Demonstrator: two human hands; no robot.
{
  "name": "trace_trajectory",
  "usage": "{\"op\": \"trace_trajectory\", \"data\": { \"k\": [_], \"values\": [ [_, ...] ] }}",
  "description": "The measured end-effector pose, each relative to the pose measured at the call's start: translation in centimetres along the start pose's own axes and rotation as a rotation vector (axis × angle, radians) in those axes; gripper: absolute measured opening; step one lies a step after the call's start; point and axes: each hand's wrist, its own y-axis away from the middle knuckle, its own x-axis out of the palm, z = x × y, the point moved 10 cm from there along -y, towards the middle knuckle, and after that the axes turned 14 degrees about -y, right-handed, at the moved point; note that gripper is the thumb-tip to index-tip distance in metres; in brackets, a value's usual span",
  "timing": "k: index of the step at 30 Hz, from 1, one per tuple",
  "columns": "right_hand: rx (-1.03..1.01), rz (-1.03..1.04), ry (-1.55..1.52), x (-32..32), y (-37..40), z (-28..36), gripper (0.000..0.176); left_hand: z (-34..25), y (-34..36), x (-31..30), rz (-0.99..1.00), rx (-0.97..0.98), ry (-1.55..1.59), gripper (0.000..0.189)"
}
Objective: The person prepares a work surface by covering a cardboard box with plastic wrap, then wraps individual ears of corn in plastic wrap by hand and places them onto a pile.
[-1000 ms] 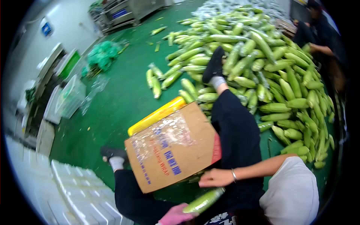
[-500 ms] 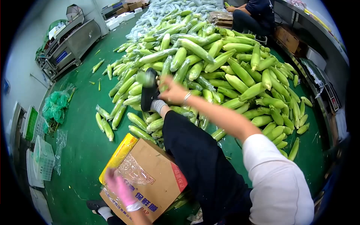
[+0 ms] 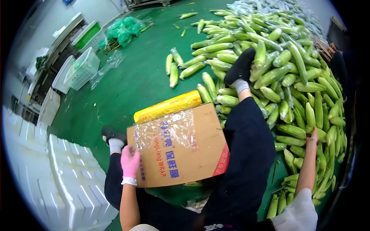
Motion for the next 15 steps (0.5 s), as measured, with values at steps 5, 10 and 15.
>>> {"op": "trace_trajectory", "data": {
  "k": [5,10,15],
  "values": [
    [-0.13,0.559,0.075,9.6,20.9,-2.4,0.034,-0.4,1.4,-2.0,-0.035,-0.014,-0.215,0.052],
    [-0.383,1.471,0.511,23.7,57.6,-12.0,0.054,-1.8,-1.2,0.4,0.055,0.049,-0.509,0.055],
    [-0.705,1.918,0.603,28.3,73.0,-26.7,0.067,-2.0,-2.8,2.9,0.194,0.1,-0.5,0.03]
  ]
}}
